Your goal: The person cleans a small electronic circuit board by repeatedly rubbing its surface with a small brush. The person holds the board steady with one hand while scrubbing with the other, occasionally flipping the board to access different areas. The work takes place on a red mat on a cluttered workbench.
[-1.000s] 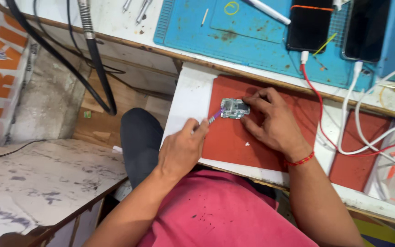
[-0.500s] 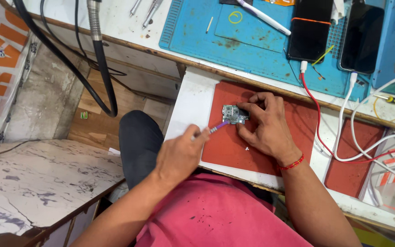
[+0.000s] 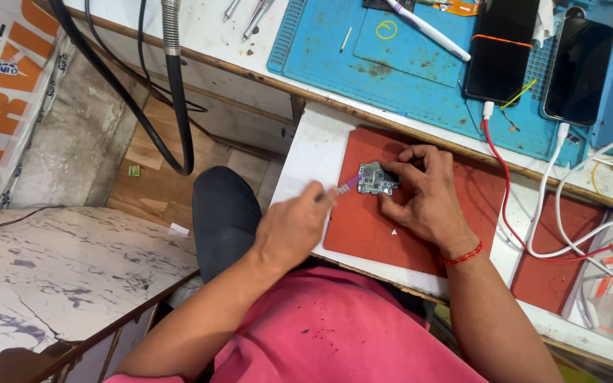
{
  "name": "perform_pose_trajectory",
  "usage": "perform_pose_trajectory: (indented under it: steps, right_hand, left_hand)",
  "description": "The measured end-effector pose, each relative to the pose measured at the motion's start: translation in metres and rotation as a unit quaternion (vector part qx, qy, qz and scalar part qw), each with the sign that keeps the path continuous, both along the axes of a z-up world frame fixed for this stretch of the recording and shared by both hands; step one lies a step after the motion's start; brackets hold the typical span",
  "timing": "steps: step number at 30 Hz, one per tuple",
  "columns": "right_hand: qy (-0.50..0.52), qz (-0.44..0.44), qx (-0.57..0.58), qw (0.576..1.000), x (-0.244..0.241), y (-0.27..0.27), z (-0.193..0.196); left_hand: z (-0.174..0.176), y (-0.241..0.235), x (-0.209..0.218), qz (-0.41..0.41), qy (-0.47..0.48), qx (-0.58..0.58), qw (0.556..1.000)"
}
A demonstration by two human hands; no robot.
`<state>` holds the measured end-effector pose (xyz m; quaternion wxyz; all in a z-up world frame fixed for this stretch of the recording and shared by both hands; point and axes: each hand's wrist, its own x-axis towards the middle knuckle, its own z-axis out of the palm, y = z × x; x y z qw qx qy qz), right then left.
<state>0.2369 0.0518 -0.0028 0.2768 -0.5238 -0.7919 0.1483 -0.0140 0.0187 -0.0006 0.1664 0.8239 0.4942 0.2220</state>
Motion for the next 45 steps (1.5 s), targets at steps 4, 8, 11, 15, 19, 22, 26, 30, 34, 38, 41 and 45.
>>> perform_pose_trajectory:
  steps: [4,8,11,15,19,22,26,30,34,38,41,45]
  right_hand:
    - [-0.002,-0.003,-0.012,1.000,0.003,-0.001,0.000]
    - [-0.004,-0.003,-0.015,1.000,0.002,0.001,-0.002]
    - [0.002,-0.008,-0.016,1.000,0.003,-0.001,-0.003]
    - [0.001,0.006,-0.011,1.000,0.006,-0.001,-0.001]
    - [-0.006,0.016,-0.009,1.000,0.011,-0.002,-0.006]
    - [0.005,0.015,-0.007,1.000,0.008,-0.004,-0.012]
    - [0.001,0.018,-0.008,1.000,0.010,-0.002,-0.008]
    - [0.002,0.010,-0.013,1.000,0.009,0.000,-0.004]
    - [0.004,0.008,-0.010,1.000,0.006,-0.001,-0.006]
    - [0.002,0.005,-0.001,1.000,0.005,0.000,-0.003]
    - [0.005,-0.007,-0.016,1.000,0.002,-0.001,0.003]
    - [0.006,-0.010,-0.027,1.000,0.001,0.001,0.002]
  left_hand:
    - [-0.001,0.000,-0.001,0.017,0.002,-0.004,1.000]
    - [0.002,-0.006,-0.005,-0.058,0.018,-0.028,0.998]
    - [-0.004,-0.010,-0.001,-0.004,0.050,-0.048,0.998]
    - [-0.006,-0.005,0.000,0.012,0.008,-0.016,1.000]
    - [-0.009,-0.008,0.000,0.004,-0.009,-0.002,1.000]
    - [-0.006,-0.014,0.002,-0.013,-0.002,0.016,1.000]
    - [-0.004,-0.002,0.004,0.026,-0.014,0.007,1.000]
    - [-0.001,-0.007,0.008,-0.040,0.000,0.010,0.999]
    - [-0.001,-0.001,-0.003,-0.042,0.019,-0.009,0.999]
    - [-0.002,-0.004,0.002,-0.022,-0.021,0.010,0.999]
    - [-0.004,0.010,0.004,0.044,0.035,-0.078,0.995]
    - [-0.003,-0.003,0.001,-0.021,-0.010,-0.016,1.000]
